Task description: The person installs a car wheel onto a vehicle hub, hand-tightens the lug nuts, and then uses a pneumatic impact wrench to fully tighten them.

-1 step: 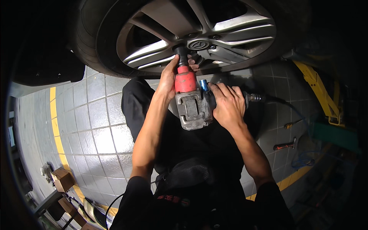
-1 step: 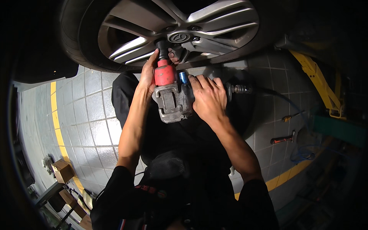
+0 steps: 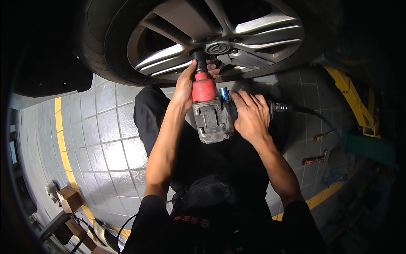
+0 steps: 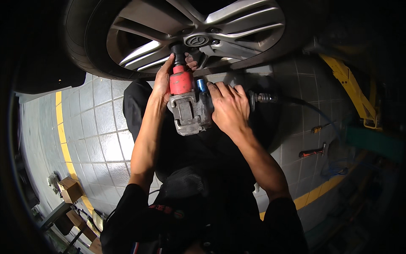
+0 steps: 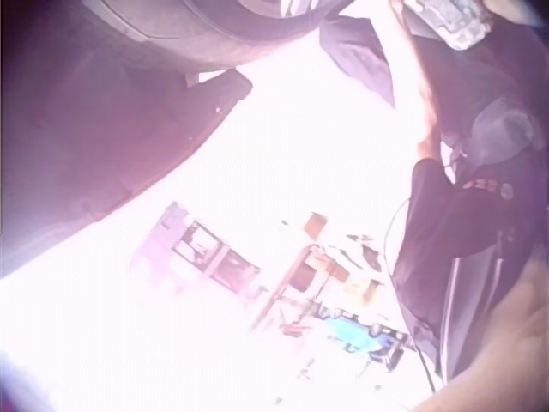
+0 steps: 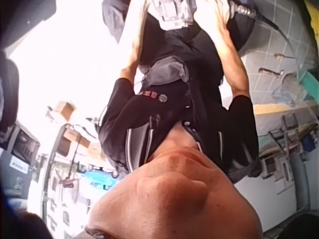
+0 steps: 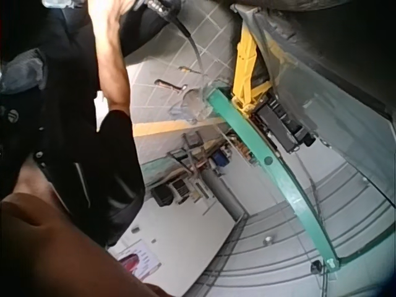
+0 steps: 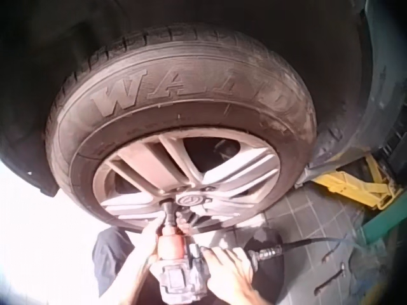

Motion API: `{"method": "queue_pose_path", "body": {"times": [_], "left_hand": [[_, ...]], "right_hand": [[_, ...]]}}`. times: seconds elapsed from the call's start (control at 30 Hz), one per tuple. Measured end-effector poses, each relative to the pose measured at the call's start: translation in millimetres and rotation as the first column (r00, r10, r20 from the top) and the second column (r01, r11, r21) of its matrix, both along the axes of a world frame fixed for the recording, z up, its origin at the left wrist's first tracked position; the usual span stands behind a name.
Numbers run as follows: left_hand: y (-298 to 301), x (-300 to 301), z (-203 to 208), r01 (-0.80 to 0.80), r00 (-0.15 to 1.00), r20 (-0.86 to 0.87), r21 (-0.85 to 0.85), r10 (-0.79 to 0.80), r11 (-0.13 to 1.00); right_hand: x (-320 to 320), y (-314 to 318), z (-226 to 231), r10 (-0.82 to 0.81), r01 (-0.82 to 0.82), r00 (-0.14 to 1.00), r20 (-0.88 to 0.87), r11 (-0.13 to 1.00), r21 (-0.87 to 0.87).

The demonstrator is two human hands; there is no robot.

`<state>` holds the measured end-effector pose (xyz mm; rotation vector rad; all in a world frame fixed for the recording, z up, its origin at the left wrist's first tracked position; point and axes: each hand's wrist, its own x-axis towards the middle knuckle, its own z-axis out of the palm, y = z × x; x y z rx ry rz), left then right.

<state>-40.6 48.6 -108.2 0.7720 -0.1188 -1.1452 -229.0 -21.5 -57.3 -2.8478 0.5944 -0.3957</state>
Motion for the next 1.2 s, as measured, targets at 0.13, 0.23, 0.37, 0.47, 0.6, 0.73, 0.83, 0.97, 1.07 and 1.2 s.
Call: {"method": "queue_pose_path", "body": {"times": [0.13, 0.23, 0.37, 0.47, 0.6, 0.73, 0.83, 0.97, 1.07, 1.2], "left_hand": [[22, -19, 1, 0.013, 0.977, 0.207, 0.154, -0.045, 0.988], [29, -29, 5, 0.033, 0.995, 0.085, 0.183, -0.049, 0.982], [26, -35, 5, 0.003, 1.000, -0.003, 0.147, -0.003, 0.989], [26, -28, 10, 0.026, 0.999, 0.043, 0.137, -0.032, 0.990], [23, -33, 14, -0.065, 0.992, 0.122, 0.229, 0.038, 0.971], [27, -26, -2, 0.057, 0.997, -0.061, 0.109, -0.051, 0.992], [29, -31, 0, 0.040, 0.997, -0.077, 0.120, -0.030, 0.992], [23, -25, 4, 0.060, 0.998, -0.027, 0.080, -0.058, 0.995], [5, -8, 13, 0.088, 0.974, -0.198, -0.100, -0.106, 0.991], [1, 0, -15, 0.024, 0.992, -0.121, -0.028, -0.027, 0.999]], "right_hand": [[-1, 6, 3, -0.094, 0.097, 0.991, -0.099, 0.995, 0.024], [3, 4, 8, -0.090, 0.097, 0.988, -0.127, 0.994, 0.047], [-1, -1, 6, -0.025, 0.029, 0.997, -0.076, 0.998, 0.051], [4, 4, 1, -0.034, 0.034, 0.999, -0.009, 0.998, 0.046], [2, 4, -4, -0.006, 0.012, 0.997, -0.081, 0.997, 0.072], [4, 4, 16, 0.026, -0.032, 0.991, -0.131, 0.999, -0.044], [0, 8, 16, 0.021, -0.025, 0.991, -0.135, 0.999, -0.027], [2, 4, 15, -0.029, 0.027, 0.995, -0.099, 0.999, -0.019], [-3, 9, 0, -0.025, 0.024, 0.999, -0.021, 1.000, -0.017], [-13, 9, -4, -0.030, 0.029, 0.999, -0.029, 0.999, -0.018]]}}
